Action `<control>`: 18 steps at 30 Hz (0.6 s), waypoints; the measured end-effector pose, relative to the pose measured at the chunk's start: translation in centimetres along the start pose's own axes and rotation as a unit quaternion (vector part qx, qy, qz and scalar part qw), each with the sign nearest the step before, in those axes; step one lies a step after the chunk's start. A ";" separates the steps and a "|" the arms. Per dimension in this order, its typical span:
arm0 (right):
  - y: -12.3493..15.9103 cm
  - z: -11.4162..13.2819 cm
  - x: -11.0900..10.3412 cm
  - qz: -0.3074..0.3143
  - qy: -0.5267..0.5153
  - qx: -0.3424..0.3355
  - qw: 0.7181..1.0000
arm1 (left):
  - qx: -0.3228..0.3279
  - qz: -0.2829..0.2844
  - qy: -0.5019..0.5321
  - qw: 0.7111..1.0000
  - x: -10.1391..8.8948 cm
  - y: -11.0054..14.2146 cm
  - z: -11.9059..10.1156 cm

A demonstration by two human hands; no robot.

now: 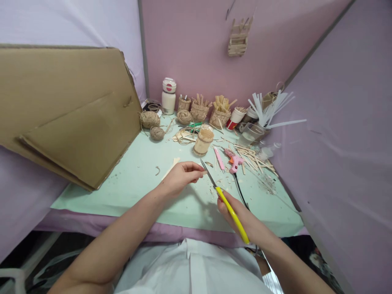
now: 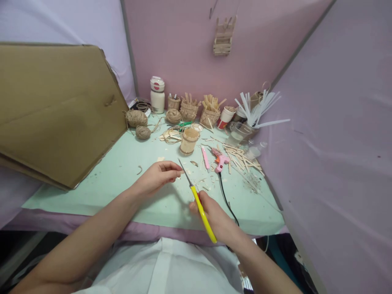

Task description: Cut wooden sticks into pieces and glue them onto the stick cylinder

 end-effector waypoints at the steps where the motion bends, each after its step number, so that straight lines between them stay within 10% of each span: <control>1: 0.1 0.0 0.0 0.003 0.001 -0.001 1.000 | -0.001 0.004 -0.004 1.000 0.0 0.0 -0.1; 18: 1.7 -0.9 -0.3 0.028 -0.047 0.034 0.998 | -0.024 0.049 -0.055 0.997 0.6 0.0 0.2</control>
Point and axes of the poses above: each hand's wrist, its own y-axis away from the middle knuckle, its own x-axis out of the palm, z = x × y, the point moved 3 cm from there along -y, towards the middle knuckle, and after that the axes turned 5 degrees about -z, right-handed, at the moved point
